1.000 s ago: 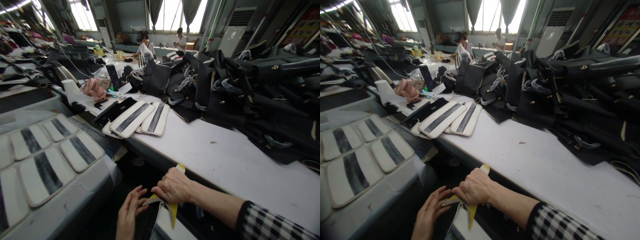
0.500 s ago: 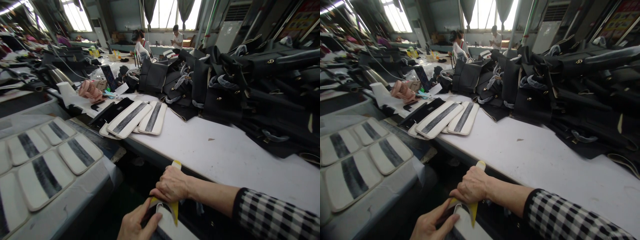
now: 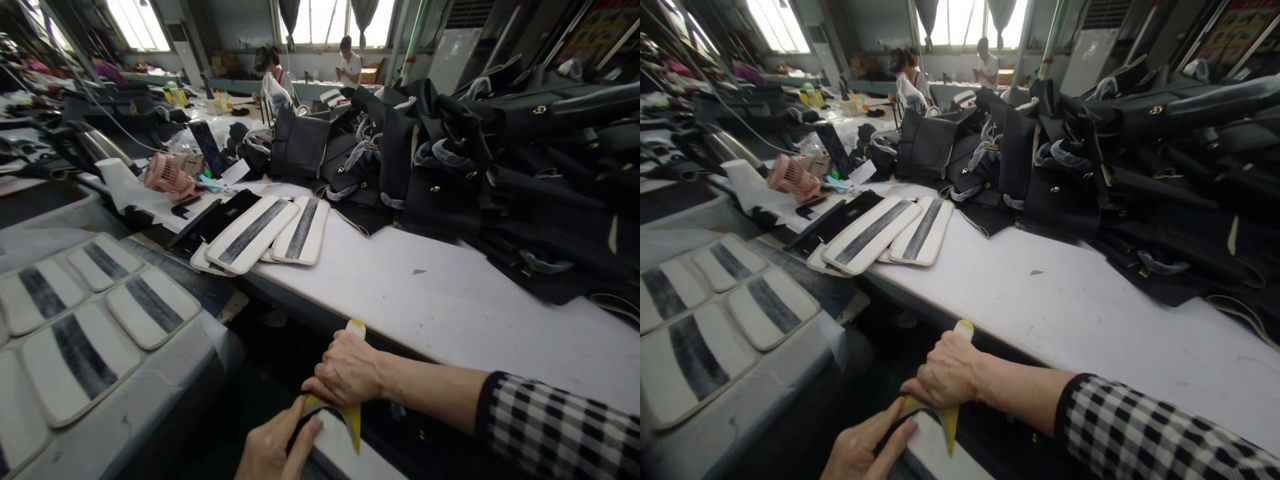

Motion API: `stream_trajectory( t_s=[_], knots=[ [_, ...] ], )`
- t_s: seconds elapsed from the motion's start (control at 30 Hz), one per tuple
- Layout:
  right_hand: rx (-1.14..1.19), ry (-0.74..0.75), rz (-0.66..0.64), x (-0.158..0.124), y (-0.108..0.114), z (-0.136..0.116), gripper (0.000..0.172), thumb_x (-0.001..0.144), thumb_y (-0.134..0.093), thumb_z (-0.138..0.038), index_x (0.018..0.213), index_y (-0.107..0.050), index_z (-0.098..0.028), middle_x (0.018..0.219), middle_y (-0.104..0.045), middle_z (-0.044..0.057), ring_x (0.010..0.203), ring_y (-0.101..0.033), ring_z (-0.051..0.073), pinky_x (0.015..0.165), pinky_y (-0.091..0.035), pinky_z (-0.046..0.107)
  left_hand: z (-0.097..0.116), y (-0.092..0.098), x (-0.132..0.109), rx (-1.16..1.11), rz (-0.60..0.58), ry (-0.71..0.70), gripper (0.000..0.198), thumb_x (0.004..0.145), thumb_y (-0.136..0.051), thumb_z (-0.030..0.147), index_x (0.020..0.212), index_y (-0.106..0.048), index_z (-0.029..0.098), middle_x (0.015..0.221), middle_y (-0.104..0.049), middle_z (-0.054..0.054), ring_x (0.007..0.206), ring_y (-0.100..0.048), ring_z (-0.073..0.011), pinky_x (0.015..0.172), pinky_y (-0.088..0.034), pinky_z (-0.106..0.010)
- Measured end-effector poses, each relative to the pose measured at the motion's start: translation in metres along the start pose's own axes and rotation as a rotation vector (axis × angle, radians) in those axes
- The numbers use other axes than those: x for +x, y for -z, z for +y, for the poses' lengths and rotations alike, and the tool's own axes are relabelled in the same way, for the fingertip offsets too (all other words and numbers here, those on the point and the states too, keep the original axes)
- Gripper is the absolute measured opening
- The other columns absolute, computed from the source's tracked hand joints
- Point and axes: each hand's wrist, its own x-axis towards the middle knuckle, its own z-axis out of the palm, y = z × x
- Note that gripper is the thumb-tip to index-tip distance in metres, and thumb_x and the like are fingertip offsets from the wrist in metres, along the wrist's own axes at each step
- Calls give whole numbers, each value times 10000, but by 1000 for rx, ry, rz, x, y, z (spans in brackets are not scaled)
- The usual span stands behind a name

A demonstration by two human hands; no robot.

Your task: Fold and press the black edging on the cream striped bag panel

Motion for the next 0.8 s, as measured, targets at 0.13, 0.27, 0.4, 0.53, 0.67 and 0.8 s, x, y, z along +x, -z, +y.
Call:
stream_trajectory(
  t_s=[0.13,0.27,0.4,0.53,0.67,0.8],
  knots=[
    [10,-11,41,-7,-6,-7,577,1010,-292,-437,622,-646,-196,575,-689,43,494,-635,184,496,-163,327,-6,1,-1,81,-78,-77,267,951,-550,297,1160,-638,158,928,-728,-60,828,-706,-129,732,-501,-127],
    [24,-91,52,-14,-9,-21,560,1010,-292,-415,614,-623,-197,581,-688,45,464,-605,170,499,-131,328,2,6,3,-22,-79,-57,276,941,-550,358,1096,-673,167,890,-724,-52,791,-695,-150,705,-504,-161],
    [43,-138,64,-24,-9,-31,477,1010,-296,-369,715,-638,-217,618,-697,29,477,-602,164,513,-109,332,18,15,15,-453,-228,256,442,968,-417,497,1027,-723,184,933,-726,-41,890,-667,-200,827,-518,-254],
    [42,-150,74,-32,-8,-33,412,1018,-296,-335,828,-649,-236,646,-698,7,491,-602,156,521,-108,335,13,12,22,-820,-262,455,547,967,-356,553,1154,-709,179,1156,-706,-69,1169,-588,-269,1067,-404,-380],
    [43,-193,45,-39,-8,-34,479,1025,-275,-330,711,-614,-202,641,-693,19,502,-606,154,528,-116,344,-3,1,25,-885,-265,495,445,892,-568,498,1192,-691,193,1226,-681,-76,1242,-538,-284,1124,-322,-404],
    [53,-247,14,-43,-9,-36,513,1034,-242,-335,717,-623,-203,656,-702,23,524,-614,160,539,-126,355,-9,-5,31,-883,-329,532,508,830,-641,503,1193,-688,152,1100,-728,-111,1055,-633,-298,962,-444,-404]
  ],
)
